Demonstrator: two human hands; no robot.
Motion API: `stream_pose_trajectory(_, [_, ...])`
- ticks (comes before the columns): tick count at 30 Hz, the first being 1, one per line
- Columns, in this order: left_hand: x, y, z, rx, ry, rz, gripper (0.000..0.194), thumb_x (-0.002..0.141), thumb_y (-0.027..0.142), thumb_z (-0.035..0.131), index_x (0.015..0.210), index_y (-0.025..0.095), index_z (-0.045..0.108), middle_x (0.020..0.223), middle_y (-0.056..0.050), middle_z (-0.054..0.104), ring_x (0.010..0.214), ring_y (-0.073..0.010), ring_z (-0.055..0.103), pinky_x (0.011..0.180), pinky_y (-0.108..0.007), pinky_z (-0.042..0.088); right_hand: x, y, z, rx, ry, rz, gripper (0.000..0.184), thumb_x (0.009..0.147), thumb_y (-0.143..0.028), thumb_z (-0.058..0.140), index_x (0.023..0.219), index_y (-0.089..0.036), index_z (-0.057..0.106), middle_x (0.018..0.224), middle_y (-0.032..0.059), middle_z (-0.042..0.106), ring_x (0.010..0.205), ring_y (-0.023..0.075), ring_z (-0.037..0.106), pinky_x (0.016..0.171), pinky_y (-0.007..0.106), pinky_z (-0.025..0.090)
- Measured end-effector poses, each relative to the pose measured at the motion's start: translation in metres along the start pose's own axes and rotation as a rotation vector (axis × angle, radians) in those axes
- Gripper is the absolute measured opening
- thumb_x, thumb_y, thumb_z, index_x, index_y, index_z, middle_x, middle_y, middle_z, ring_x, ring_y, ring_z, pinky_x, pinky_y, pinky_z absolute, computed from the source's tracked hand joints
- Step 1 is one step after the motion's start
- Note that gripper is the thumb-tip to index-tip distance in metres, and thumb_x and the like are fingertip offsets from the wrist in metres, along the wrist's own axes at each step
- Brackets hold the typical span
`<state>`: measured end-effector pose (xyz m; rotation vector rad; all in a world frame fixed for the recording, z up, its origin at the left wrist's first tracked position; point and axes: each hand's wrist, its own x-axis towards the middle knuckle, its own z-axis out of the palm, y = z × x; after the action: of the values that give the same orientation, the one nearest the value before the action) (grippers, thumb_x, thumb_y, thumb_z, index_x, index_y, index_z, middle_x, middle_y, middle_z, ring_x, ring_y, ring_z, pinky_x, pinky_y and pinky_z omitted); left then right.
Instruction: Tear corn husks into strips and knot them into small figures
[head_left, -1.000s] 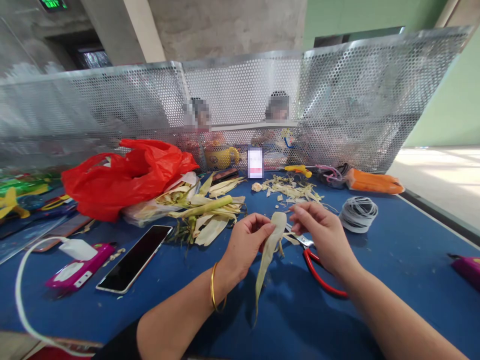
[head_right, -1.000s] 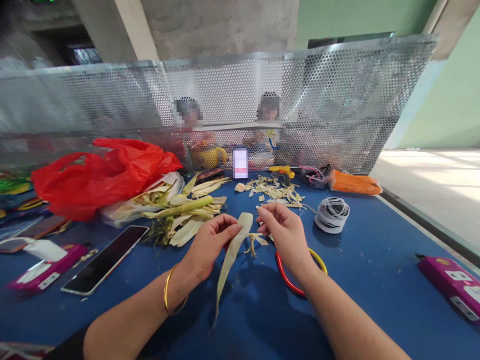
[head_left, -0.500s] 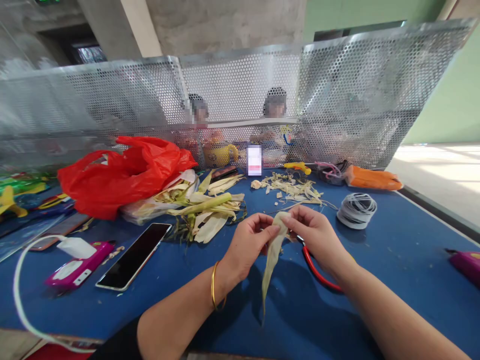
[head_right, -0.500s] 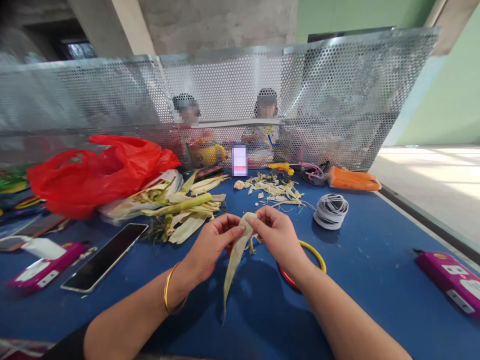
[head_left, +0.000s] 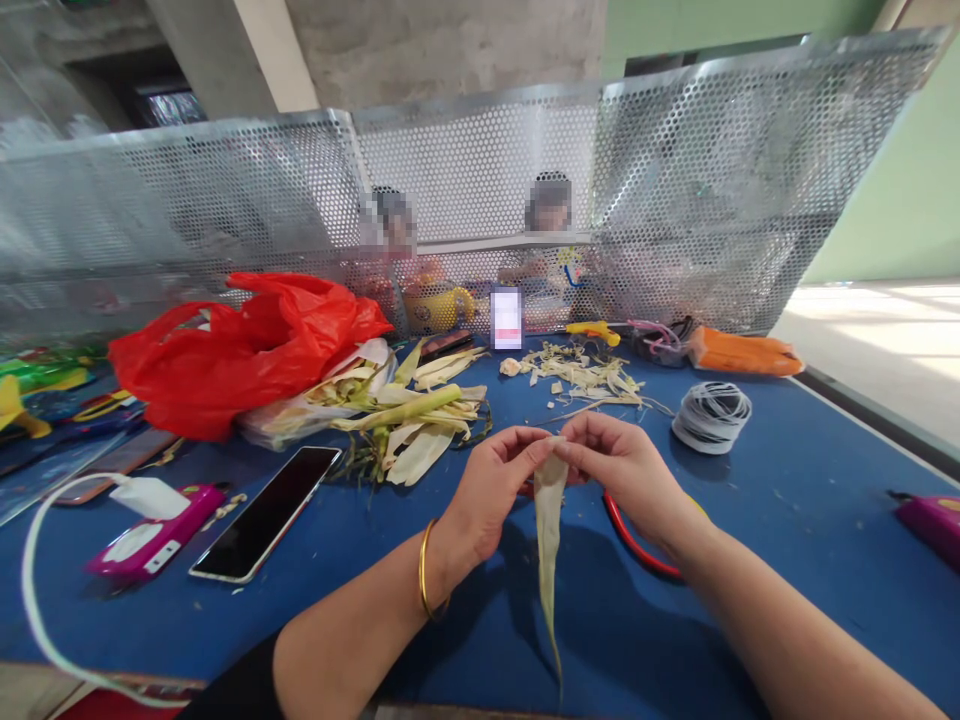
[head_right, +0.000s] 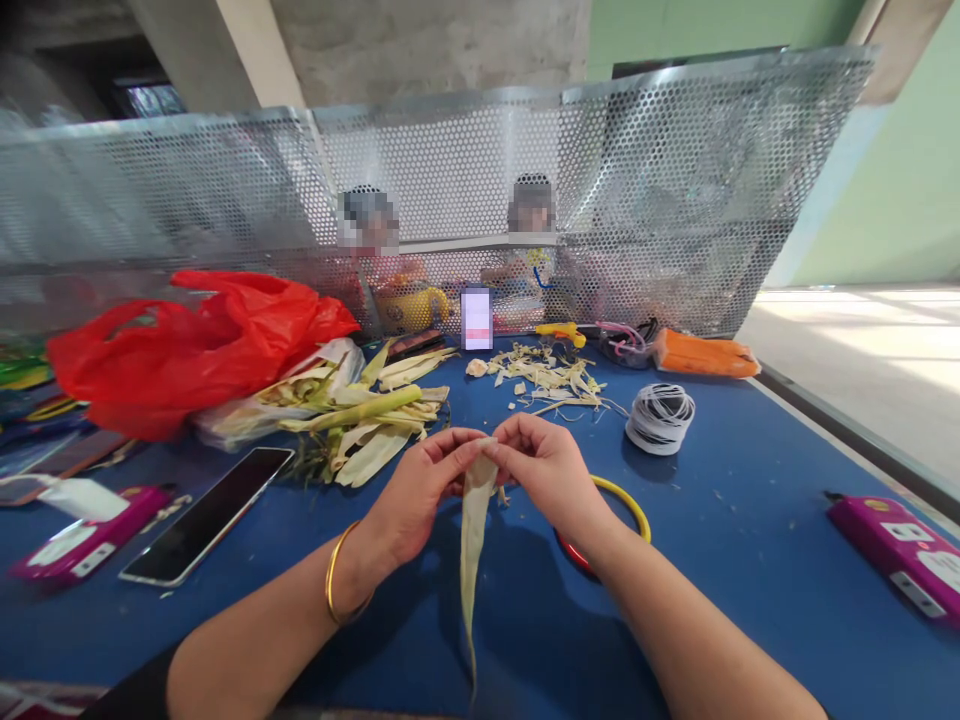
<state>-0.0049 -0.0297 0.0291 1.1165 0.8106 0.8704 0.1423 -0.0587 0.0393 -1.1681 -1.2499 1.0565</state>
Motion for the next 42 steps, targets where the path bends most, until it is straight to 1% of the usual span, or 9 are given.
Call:
stream_pose_trajectory(4, [0.0019, -0.0012, -0.001, -0.031, 0.045, 0.024, 0.028, 0.066, 0.038, 0.075, 0.076, 0.016, 0.06, 0.068, 0.001, 0.062, 0.06, -0.0115, 0.057, 0.059, -0.024, 0.047, 0.001, 0.003, 0.0009, -0.044, 0.003, 0.002, 0.029, 0.069, -0.044, 0.073, 0.07, -0.019, 0.058, 0.057, -0.0039, 0.059, 0.052, 0.0112, 0.055, 0.052, 0.024, 0.044])
stream_pose_trajectory(7, [0.0024, -0.0017, -0.0021, 0.008, 0.04, 0.033, 0.025, 0.069, 0.036, 0.072, 0.075, 0.016, 0.06, 0.068, 0.001, 0.061, 0.06, -0.0113, 0.056, 0.057, -0.023, 0.045, 0.0017, 0.0046, 0.0005, -0.057, 0.009, -0.018, 0.026, 0.071, -0.042, 0.071, 0.073, -0.019, 0.059, 0.058, -0.0042, 0.058, 0.053, 0.0108, 0.054, 0.052, 0.024, 0.042])
stream_pose_trajectory(12, [0.0017, -0.0008, -0.0027, 0.058, 0.025, 0.065, 0.024, 0.071, 0.037, 0.071, 0.073, 0.016, 0.059, 0.067, 0.001, 0.059, 0.062, -0.0108, 0.053, 0.057, -0.022, 0.043, 0.0016, 0.0044, 0.0005, -0.075, 0.012, -0.022, 0.024, 0.072, -0.04, 0.069, 0.07, -0.019, 0.058, 0.056, -0.0048, 0.055, 0.052, 0.0101, 0.049, 0.051, 0.023, 0.038])
stream_pose_trajectory(19, [0.0009, -0.0008, -0.0024, 0.042, -0.022, 0.009, 0.03, 0.068, 0.043, 0.074, 0.076, 0.016, 0.061, 0.069, 0.001, 0.061, 0.063, -0.0116, 0.056, 0.06, -0.024, 0.044, -0.0003, 0.0056, 0.0023, -0.07, 0.027, -0.011, 0.023, 0.073, -0.039, 0.069, 0.07, -0.019, 0.058, 0.056, -0.0043, 0.053, 0.053, 0.0111, 0.048, 0.052, 0.024, 0.038])
stream_pose_trajectory(23, [0.001, 0.0001, -0.0028, 0.018, -0.039, -0.003, 0.027, 0.07, 0.04, 0.073, 0.076, 0.016, 0.063, 0.07, 0.0, 0.063, 0.064, -0.0121, 0.057, 0.062, -0.024, 0.045, -0.0021, 0.0003, 0.0016, -0.041, 0.0, -0.015, 0.024, 0.073, -0.039, 0.069, 0.069, -0.019, 0.058, 0.055, -0.0046, 0.052, 0.053, 0.0105, 0.047, 0.053, 0.024, 0.038])
stream_pose_trajectory(27, [0.001, 0.0006, -0.0025, -0.013, -0.045, -0.015, 0.023, 0.072, 0.036, 0.072, 0.076, 0.015, 0.064, 0.07, -0.001, 0.064, 0.064, -0.0126, 0.058, 0.063, -0.025, 0.045, -0.0025, -0.0034, 0.0024, -0.009, 0.004, -0.02, 0.025, 0.075, -0.042, 0.067, 0.07, -0.019, 0.059, 0.057, -0.0042, 0.053, 0.055, 0.0106, 0.048, 0.054, 0.023, 0.038])
stream_pose_trajectory(33, [0.0005, 0.001, -0.0018, 0.016, -0.038, 0.011, 0.022, 0.072, 0.035, 0.071, 0.075, 0.015, 0.065, 0.068, -0.001, 0.065, 0.061, -0.0112, 0.056, 0.061, -0.023, 0.043, -0.0024, -0.0017, 0.0031, -0.013, 0.018, -0.019, 0.026, 0.074, -0.042, 0.07, 0.069, -0.019, 0.058, 0.055, -0.0047, 0.053, 0.053, 0.0102, 0.047, 0.053, 0.023, 0.038])
stream_pose_trajectory(37, [0.0, 0.0009, -0.0017, 0.048, -0.014, 0.057, 0.023, 0.072, 0.036, 0.071, 0.075, 0.014, 0.066, 0.068, -0.001, 0.065, 0.06, -0.0105, 0.055, 0.058, -0.022, 0.041, -0.0029, -0.0021, 0.003, 0.0, 0.004, -0.005, 0.028, 0.075, -0.044, 0.068, 0.071, -0.018, 0.058, 0.059, -0.0038, 0.055, 0.056, 0.0103, 0.051, 0.055, 0.023, 0.04])
stream_pose_trajectory(42, [-0.0001, -0.0008, -0.0016, 0.067, 0.003, 0.09, 0.022, 0.071, 0.036, 0.072, 0.075, 0.014, 0.067, 0.066, 0.0, 0.064, 0.058, -0.0093, 0.052, 0.056, -0.021, 0.041, -0.0015, 0.0018, 0.0025, -0.043, 0.017, -0.027, 0.029, 0.073, -0.044, 0.07, 0.07, -0.018, 0.057, 0.055, -0.0046, 0.054, 0.053, 0.0101, 0.049, 0.053, 0.023, 0.039])
